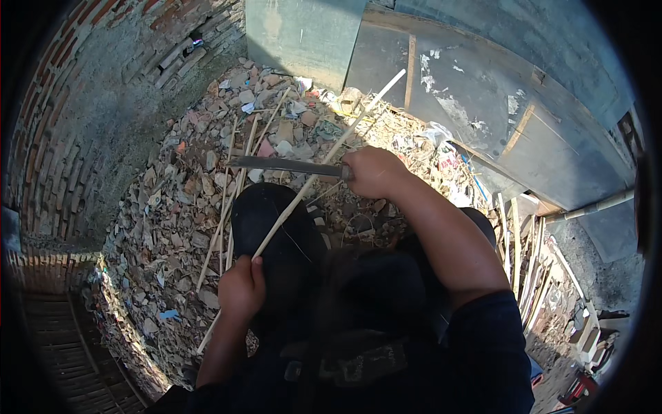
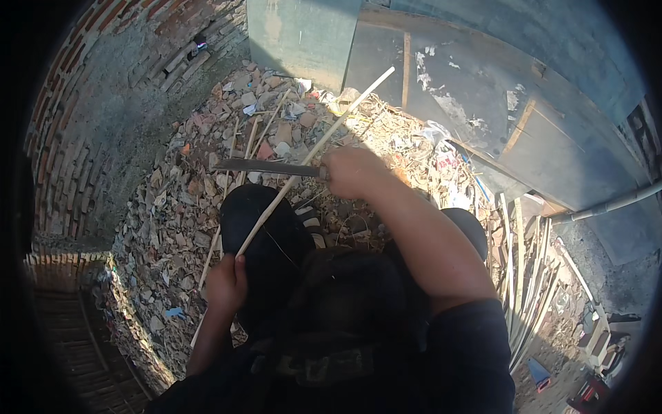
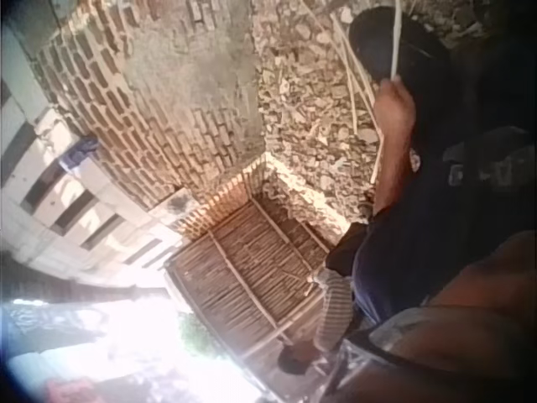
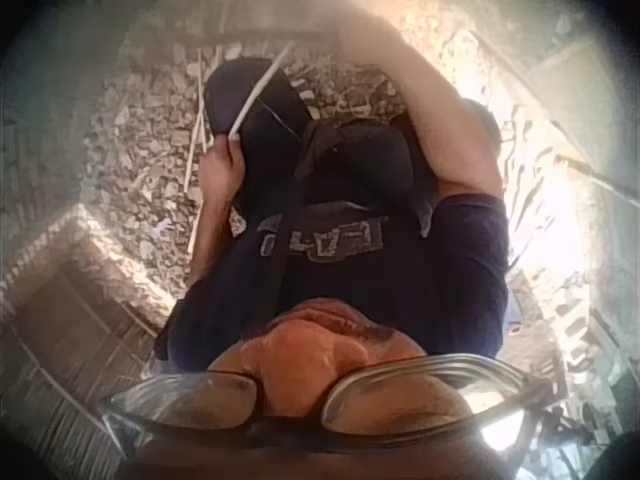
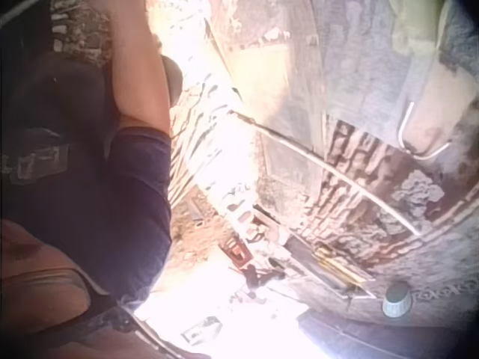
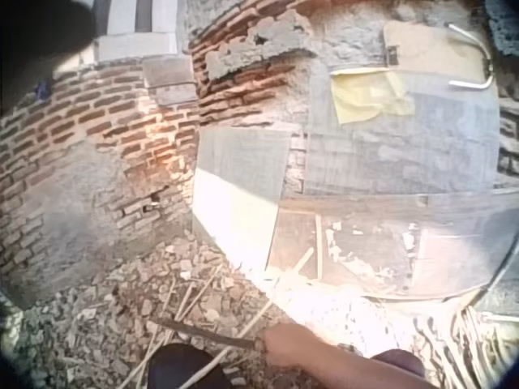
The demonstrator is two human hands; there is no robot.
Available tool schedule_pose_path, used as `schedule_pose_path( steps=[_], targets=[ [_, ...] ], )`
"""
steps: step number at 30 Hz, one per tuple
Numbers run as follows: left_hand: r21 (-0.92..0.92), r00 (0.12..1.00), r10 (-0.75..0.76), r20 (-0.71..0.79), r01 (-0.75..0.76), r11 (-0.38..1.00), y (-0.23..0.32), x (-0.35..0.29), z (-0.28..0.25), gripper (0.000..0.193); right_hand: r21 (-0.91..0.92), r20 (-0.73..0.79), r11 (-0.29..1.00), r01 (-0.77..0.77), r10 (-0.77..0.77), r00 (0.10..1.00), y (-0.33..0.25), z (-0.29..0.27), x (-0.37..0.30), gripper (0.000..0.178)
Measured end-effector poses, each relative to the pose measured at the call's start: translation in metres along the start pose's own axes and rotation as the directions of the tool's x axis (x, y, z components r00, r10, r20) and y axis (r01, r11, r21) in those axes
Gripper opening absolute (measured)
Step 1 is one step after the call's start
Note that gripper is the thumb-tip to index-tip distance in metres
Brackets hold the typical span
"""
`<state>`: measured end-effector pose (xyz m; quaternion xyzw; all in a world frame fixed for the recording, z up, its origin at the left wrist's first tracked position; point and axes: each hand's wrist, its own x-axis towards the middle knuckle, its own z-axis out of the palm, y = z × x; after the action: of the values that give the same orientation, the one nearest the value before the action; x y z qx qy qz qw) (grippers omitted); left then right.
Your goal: The person shapes bamboo sticks by scraping and shaving them along their length using a knife.
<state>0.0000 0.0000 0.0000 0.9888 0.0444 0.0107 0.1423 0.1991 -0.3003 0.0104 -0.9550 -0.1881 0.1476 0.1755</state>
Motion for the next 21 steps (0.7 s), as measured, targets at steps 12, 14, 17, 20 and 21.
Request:
schedule_pose_path(
  steps=[12, 14, 17, 20, 21],
  targets=[
    [-0.093, 0.999, 0.029, 0.021, -0.027, 0.995, 0.000, 0.001, -0.003, 0.033, 0.012, 0.014, 0.999, 0.033, -0.033, 0.999, 0.005, 0.016, 0.006, 0.030],
    [-0.103, 0.999, 0.042, 0.013, -0.040, 0.994, 0.002, -0.001, -0.002, 0.034, 0.015, 0.001, 1.000, 0.025, -0.025, 1.000, 0.011, 0.009, 0.005, 0.029],
    [-0.101, 0.998, 0.055, 0.008, -0.054, 0.993, 0.008, 0.005, -0.001, 0.034, 0.132, -0.007, 0.991, -0.031, 0.032, 0.999, 0.039, 0.015, 0.015, 0.027],
    [-0.134, 0.998, 0.056, 0.019, -0.053, 0.990, 0.001, 0.006, -0.002, 0.034, 0.077, -0.048, 0.997, -0.029, 0.033, 0.998, 0.033, 0.020, 0.015, 0.027],
    [-0.135, 0.998, 0.056, 0.021, -0.052, 0.989, 0.000, 0.005, -0.001, 0.034, 0.076, -0.047, 0.997, -0.030, 0.033, 0.998, 0.021, 0.015, 0.011, 0.027]
  ],
)
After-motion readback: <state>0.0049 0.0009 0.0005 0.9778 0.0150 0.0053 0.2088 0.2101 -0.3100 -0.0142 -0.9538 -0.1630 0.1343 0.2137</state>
